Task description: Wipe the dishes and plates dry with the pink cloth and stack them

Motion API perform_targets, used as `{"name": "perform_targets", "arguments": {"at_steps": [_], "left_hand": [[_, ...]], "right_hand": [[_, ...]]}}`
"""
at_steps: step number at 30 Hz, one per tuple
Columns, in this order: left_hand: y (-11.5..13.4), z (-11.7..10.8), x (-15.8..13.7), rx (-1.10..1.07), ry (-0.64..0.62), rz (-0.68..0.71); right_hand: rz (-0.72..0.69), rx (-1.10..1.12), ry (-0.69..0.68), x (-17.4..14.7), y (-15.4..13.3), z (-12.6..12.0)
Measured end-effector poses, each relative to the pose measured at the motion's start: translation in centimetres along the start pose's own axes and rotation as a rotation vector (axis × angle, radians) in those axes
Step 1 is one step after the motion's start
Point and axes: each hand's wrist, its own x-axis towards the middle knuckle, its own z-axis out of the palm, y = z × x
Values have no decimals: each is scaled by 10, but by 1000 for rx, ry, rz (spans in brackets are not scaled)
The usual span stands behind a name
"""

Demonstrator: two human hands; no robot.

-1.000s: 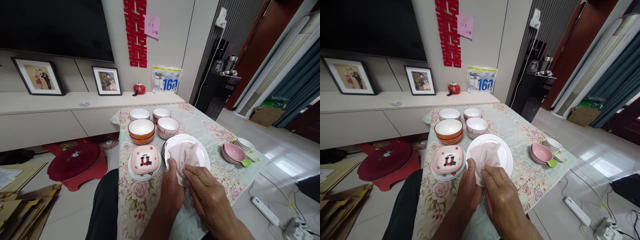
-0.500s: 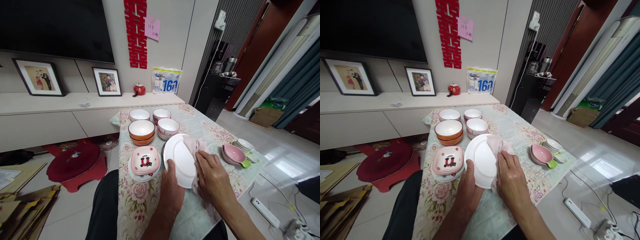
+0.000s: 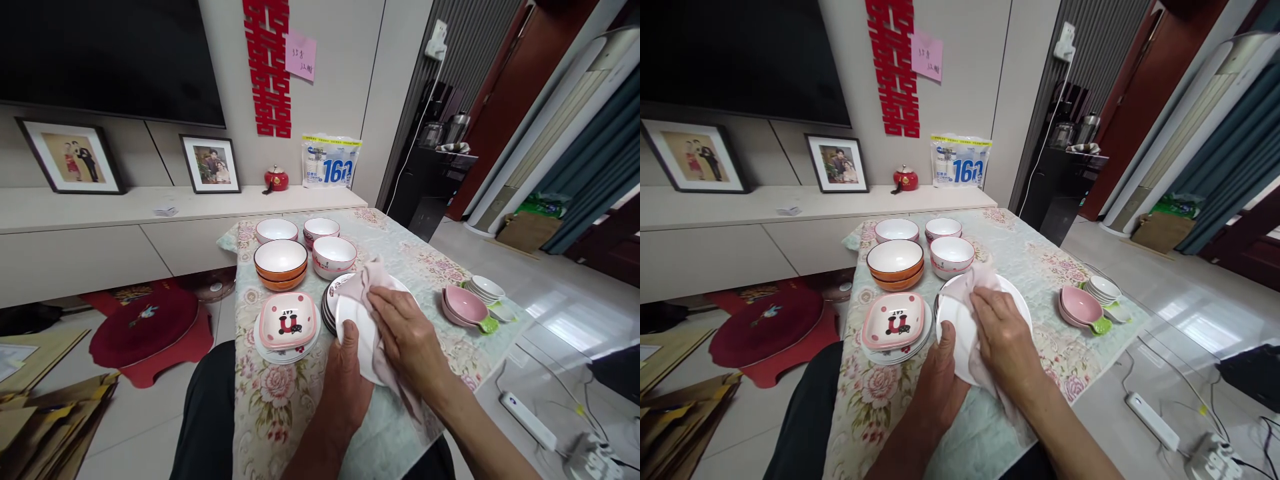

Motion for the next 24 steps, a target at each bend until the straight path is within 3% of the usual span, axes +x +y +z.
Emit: {"name": "perform_targets", "arguments": {"at_steps": [3, 7, 11, 14, 19, 24], "left_hand": [[0, 0, 1, -154, -43, -37], [0, -4, 3, -207, -25, 5], [2, -5, 4, -179, 33, 59], [2, 0, 3, -272, 42, 69], [1, 5, 0, -261, -33, 6], [-2, 4, -2, -230, -77, -76]], "right_hand": [[63, -162, 5, -3, 13, 1], [150, -332, -4, -25, 1, -2], [133, -265, 1, -49, -18, -5], [122, -165, 48, -56, -15, -8], [236, -184, 207, -42, 17, -14], [250, -197, 226, -12, 31, -18]]}}
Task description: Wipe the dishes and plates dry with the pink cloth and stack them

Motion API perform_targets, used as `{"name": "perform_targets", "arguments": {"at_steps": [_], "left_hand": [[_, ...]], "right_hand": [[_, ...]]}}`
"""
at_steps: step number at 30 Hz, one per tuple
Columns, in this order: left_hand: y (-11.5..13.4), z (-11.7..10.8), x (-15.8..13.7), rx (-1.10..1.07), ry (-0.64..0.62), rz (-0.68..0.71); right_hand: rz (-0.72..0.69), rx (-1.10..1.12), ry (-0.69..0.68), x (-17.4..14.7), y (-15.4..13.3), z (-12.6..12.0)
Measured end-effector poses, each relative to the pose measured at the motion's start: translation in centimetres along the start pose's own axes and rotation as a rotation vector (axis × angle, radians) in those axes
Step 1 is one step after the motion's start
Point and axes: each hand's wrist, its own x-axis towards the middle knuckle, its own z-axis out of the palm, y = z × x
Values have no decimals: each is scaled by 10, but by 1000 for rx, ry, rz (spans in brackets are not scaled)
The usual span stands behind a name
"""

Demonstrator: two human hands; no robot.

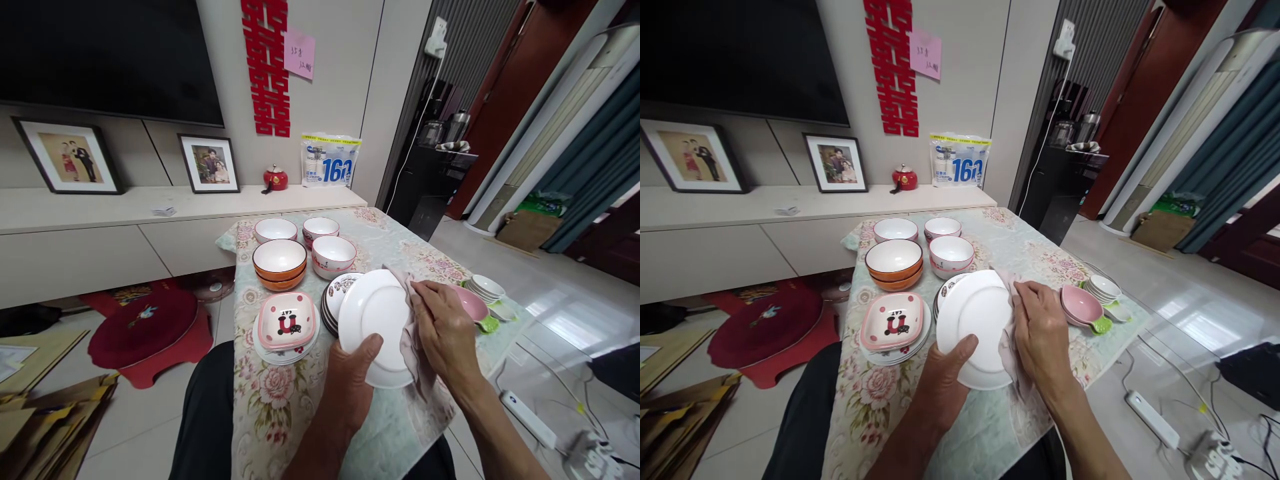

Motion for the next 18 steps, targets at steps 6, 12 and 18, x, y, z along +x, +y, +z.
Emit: {"name": "perform_targets", "arguments": {"at_steps": [6, 12, 18], "left_hand": [[-3, 1, 0, 20, -16, -33], [-5, 3, 3, 32, 72, 96], [-6, 4, -1, 30, 16, -5]], "right_hand": [[-175, 146, -141, 21, -42, 7], [-389, 363, -479, 29, -71, 1], [-268, 318, -301, 36, -39, 11]]}}
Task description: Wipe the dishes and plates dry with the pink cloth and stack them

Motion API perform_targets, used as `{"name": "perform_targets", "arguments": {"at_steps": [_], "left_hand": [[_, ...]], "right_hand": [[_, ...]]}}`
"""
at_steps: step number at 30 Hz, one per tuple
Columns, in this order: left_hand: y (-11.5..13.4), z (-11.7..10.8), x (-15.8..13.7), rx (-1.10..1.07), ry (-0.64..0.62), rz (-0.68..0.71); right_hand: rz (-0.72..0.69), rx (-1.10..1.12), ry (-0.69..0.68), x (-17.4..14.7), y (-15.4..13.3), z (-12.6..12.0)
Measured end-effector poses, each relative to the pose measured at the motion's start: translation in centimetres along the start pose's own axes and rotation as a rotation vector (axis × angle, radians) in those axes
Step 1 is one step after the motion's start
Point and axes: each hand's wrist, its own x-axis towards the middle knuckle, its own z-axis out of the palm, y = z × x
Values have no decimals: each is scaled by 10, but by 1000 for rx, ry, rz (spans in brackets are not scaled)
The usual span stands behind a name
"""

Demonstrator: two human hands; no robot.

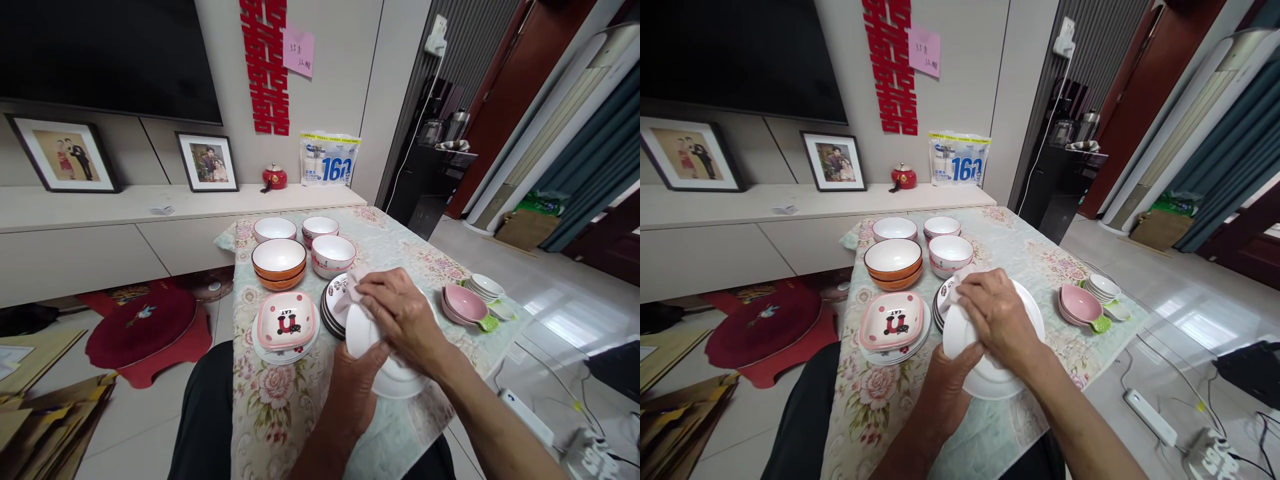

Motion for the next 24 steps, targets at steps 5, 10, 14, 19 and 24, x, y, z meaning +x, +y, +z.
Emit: {"name": "perform_targets", "arguments": {"at_steps": [5, 10, 14, 19, 24], "left_hand": [[0, -3, -2, -18, -2, 14], [2, -4, 0, -28, 49, 57], [5, -4, 3, -78, 95, 103], [7, -2, 2, -93, 60, 66], [6, -2, -1, -65, -25, 15]], "right_hand": [[192, -117, 185, -15, 30, 0], [299, -225, 297, -47, 38, -2], [304, -284, 297, -70, 35, -3], [278, -387, 348, -69, 32, -2], [159, -409, 329, -41, 25, 4]]}}
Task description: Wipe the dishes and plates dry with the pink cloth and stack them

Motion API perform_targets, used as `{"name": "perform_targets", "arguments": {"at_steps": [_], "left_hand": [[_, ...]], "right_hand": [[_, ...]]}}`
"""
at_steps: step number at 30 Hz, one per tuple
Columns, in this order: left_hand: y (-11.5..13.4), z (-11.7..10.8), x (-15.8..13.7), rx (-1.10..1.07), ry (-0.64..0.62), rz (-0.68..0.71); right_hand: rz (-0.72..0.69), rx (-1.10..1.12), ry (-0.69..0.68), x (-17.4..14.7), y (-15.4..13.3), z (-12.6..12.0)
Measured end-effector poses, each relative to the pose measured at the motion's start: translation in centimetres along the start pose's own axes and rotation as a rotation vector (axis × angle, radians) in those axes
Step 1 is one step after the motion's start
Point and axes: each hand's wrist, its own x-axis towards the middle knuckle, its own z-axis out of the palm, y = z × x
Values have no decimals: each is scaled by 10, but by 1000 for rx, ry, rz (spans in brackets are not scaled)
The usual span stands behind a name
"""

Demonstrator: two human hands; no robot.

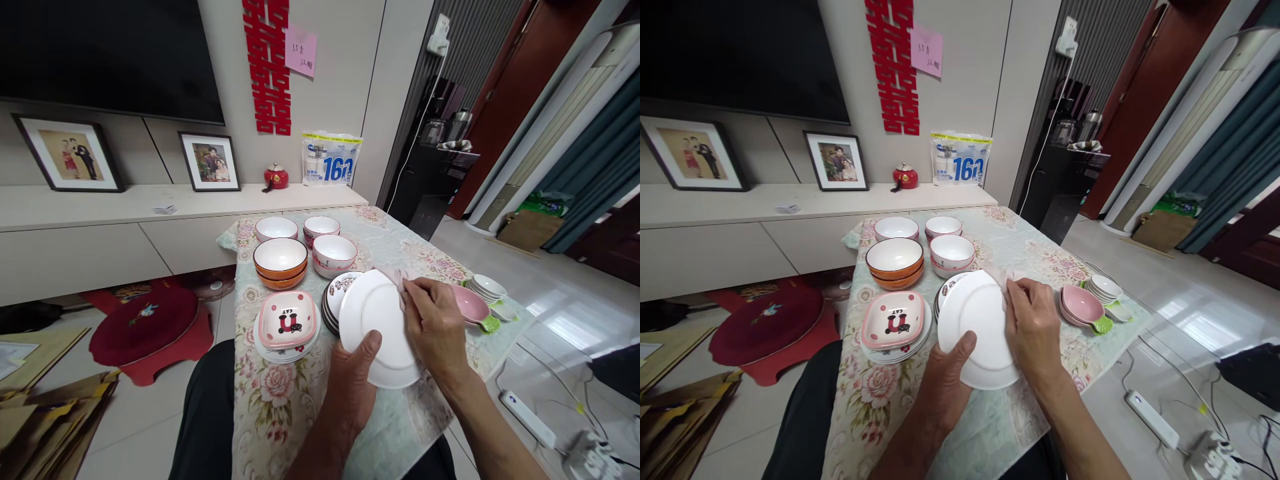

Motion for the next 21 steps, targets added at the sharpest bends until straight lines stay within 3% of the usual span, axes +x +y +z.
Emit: {"name": "perform_targets", "arguments": {"at_steps": [10, 16, 21], "left_hand": [[-3, -5, 3, -40, -104, 2], [-6, -12, 5, -119, -166, 86], [-1, -16, 9, -196, -122, -16]], "right_hand": [[-198, 301, -296, 20, -37, 6], [-221, 488, -474, 5, -44, -11], [-245, 562, -551, -18, -41, -27]]}}
